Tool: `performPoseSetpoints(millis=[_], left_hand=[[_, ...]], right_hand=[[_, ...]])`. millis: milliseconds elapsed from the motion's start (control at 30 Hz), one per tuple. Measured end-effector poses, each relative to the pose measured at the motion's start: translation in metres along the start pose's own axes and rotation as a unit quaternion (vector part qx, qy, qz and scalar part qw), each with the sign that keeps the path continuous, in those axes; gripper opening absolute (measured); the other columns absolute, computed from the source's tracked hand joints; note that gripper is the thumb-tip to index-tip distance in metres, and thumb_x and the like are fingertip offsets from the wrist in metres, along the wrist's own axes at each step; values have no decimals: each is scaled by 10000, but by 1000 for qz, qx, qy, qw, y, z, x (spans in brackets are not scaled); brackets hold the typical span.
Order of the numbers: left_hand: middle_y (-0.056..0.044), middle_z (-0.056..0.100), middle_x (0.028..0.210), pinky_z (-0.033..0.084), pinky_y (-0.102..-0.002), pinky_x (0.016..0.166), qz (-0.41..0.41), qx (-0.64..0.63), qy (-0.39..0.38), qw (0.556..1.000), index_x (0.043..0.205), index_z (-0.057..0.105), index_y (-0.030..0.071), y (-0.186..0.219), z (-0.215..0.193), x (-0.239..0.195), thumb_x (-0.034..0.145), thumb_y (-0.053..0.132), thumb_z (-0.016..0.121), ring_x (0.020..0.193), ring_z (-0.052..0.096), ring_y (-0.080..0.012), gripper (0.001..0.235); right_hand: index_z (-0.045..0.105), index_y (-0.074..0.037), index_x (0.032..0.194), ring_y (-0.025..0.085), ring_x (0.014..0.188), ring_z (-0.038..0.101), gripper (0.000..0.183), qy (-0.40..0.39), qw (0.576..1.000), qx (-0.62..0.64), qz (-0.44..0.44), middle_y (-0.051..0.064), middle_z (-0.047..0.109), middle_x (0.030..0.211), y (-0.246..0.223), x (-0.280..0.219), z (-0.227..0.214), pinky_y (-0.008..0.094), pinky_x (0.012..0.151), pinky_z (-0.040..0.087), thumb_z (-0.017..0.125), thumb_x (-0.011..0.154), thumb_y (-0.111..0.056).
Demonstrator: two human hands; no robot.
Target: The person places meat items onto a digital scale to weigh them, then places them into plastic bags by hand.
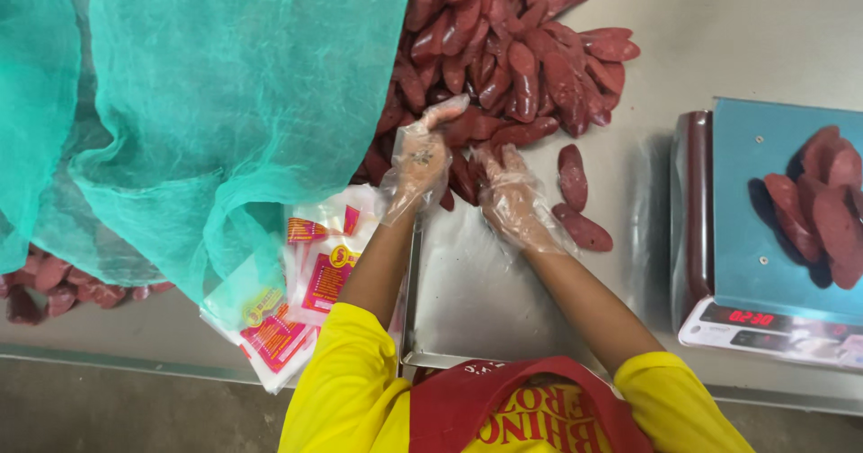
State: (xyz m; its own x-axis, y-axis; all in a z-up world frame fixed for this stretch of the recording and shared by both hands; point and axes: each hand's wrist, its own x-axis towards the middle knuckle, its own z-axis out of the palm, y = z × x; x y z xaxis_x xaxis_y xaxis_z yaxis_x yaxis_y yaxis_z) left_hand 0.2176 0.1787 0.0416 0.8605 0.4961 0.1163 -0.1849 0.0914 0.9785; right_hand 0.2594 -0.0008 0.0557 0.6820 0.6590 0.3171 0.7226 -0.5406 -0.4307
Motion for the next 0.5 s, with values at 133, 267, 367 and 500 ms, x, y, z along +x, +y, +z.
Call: performPoseSetpoints(millis=[133, 267, 367, 500], left_hand=[[-14, 764, 927, 493, -190, 561, -85, -127, 83, 985, 1180, 688, 11, 24, 13, 11, 948, 97, 667, 717, 704, -64, 248], [-138, 737, 890, 506, -256, 612, -57, 40, 110, 991, 1157, 768, -33, 41, 12, -1, 1047, 194, 664, 692, 637, -109, 273], [-212, 661, 1389, 541, -421, 1057, 172, 469, 72, 863, 1333, 654, 67, 52, 21, -21, 1000, 410, 739, 1242, 684, -374, 486], [-273, 417, 1557, 426, -631, 1021, 49, 728, -21, 683, 1487, 479, 239, 67, 65, -63, 650, 681, 757, 1365, 531, -491, 987]], right_hand=[[653, -136, 1310, 401, 1224, 579, 446, -131, 991, 0, 15, 199, 589, 1384, 3, -21, -19, 493, 1047, 467, 620, 870, -75], [694, -190, 1249, 334, 1136, 675, 481, -294, 945, 101, 99, 118, 701, 1246, -1, -28, -81, 448, 1019, 511, 580, 810, -31], [660, -182, 1260, 320, 1101, 718, 443, -273, 905, 240, 222, 120, 733, 1221, 20, -3, -82, 421, 984, 544, 606, 832, -80], [700, -109, 1217, 349, 1300, 602, 260, 57, 993, 97, -27, 142, 627, 1366, 70, 29, -48, 438, 1117, 475, 600, 994, -19]])
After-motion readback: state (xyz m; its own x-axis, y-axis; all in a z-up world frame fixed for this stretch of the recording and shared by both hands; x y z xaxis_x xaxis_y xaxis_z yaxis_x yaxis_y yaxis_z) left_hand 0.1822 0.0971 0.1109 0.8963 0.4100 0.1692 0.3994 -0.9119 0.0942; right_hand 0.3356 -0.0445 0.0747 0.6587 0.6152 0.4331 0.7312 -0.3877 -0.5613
